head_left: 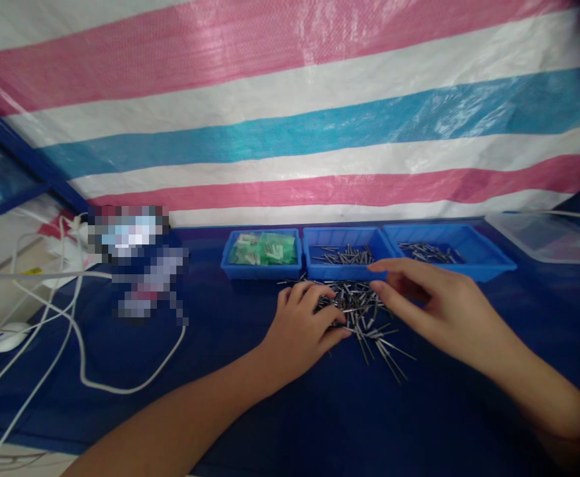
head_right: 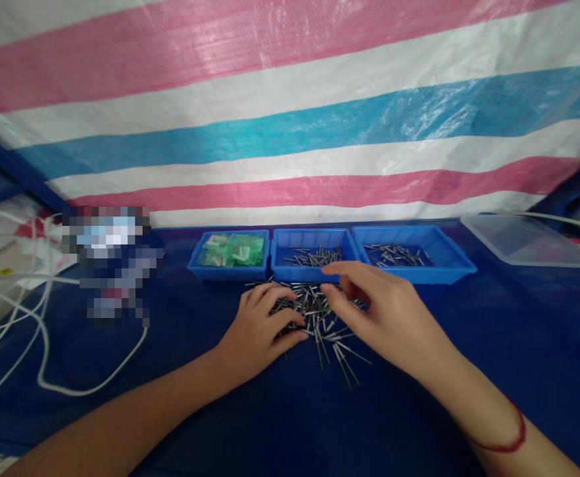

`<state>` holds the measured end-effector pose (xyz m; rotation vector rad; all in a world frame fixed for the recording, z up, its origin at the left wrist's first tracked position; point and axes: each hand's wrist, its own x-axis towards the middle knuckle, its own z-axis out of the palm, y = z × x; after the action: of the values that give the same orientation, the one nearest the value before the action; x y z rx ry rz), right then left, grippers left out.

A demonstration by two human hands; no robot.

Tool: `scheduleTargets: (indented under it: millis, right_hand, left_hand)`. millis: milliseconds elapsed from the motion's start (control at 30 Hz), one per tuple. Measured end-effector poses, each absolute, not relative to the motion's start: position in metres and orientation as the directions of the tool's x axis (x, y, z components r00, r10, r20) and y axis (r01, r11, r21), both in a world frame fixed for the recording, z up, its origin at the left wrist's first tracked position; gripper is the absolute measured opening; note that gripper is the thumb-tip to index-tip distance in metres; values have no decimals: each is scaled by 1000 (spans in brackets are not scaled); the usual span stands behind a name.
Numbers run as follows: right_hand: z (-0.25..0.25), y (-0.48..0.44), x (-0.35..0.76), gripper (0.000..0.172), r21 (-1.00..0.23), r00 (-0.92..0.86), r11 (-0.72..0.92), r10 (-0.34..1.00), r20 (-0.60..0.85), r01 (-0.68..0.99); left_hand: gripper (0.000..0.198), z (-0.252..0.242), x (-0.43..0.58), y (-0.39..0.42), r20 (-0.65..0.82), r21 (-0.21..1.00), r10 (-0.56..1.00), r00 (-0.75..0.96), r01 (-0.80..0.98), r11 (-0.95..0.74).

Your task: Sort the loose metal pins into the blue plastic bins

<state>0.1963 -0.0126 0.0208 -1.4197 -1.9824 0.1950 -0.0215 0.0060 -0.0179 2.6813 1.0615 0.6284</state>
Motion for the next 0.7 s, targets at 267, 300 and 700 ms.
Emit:
scheduleTargets:
  millis: [267, 300, 700]
  right_hand:
    - [10, -19, 178, 17, -454, -457, 545, 838, 297, 705]
    - [9, -18, 177, 17, -445, -471, 551, 834, 286, 706]
    - [4, -17, 175, 14, -441, -494, 560, 828, 265, 702]
  left_hand:
    - [18, -20, -21, 6, 334, 283, 661, 672, 598, -750]
    - [19, -20, -22, 6, 337, 277, 656, 675, 594, -755]
    - [16, -16, -21, 5, 389, 278, 618, 683, 553, -786]
